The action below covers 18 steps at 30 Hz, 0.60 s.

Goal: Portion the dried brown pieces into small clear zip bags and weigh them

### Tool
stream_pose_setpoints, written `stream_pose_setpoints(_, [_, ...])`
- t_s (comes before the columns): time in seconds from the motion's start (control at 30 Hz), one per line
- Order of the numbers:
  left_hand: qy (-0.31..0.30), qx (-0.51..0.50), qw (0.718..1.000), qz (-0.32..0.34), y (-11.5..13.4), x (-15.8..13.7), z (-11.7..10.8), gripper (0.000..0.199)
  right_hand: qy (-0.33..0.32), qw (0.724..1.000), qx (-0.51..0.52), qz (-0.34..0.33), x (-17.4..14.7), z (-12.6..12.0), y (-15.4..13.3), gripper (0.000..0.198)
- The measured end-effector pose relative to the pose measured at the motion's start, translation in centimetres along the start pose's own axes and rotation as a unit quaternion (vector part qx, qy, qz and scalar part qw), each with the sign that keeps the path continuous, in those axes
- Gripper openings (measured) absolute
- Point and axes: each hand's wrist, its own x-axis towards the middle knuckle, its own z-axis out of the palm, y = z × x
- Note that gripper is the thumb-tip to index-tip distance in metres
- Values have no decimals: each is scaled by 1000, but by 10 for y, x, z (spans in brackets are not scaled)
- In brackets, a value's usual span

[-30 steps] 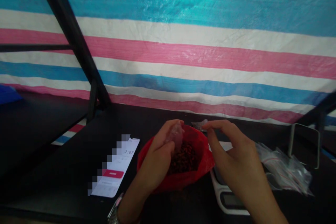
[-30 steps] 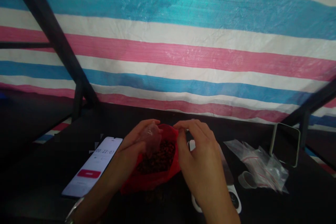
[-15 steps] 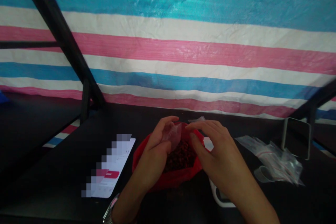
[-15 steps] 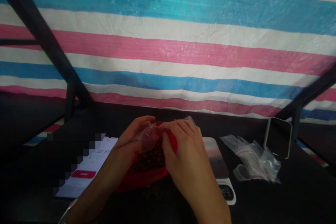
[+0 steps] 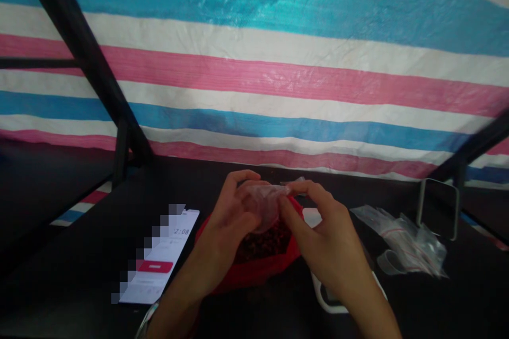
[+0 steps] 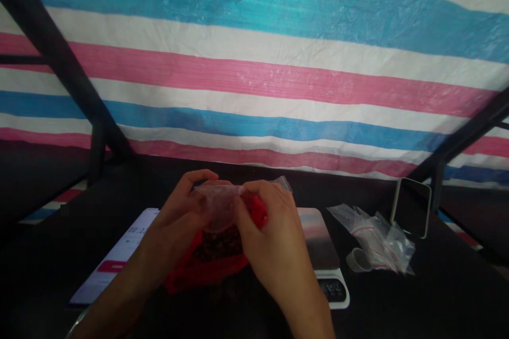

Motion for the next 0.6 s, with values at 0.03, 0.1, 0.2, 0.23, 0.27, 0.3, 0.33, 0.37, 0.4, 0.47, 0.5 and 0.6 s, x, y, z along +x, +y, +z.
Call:
stream_pose_setpoints(0.03, [0,11,1000,7,2,0,1,38,5,999,27,17,0,0,-1,6])
stream_pose_setpoints(0.1, [15,49,999,12,4,1,4,28,24,995,83,42,1,-1,-4,4])
stream_pose_setpoints(0.2, [60,90,994,9,5,4,8,30,86,984,144,56,4,-13,1,4])
stream_pose_setpoints(0.23, [74,94,993,14,5,5,8,33,108,981,150,64,6,-20,7,9])
stream_pose_setpoints(0.27, [87,96,991,24,6,6,8,35,135,977,146,75,7,-30,15,16])
stream_pose_setpoints(0.3, [98,97,990,37,6,6,7,36,162,973,131,96,8,-42,26,26])
stream_pose_setpoints(0.33, [106,96,988,50,7,7,5,36,191,968,107,124,8,-54,38,35])
stream_pose_setpoints(0.37, [112,98,987,61,8,7,3,36,231,958,67,158,7,-68,53,40])
stream_pose_setpoints(0.4, [120,100,985,69,10,7,1,34,258,943,7,211,5,-82,67,43])
stream_pose_setpoints(0.47, [147,113,980,77,14,6,-4,26,287,889,-152,324,-3,-105,94,43])
stream_pose_setpoints(0.5, [164,122,976,78,16,5,-5,21,269,861,-222,371,-7,-113,105,44])
stream_pose_setpoints(0.6, [212,144,964,73,23,3,-7,12,219,810,-312,446,-17,-123,122,48])
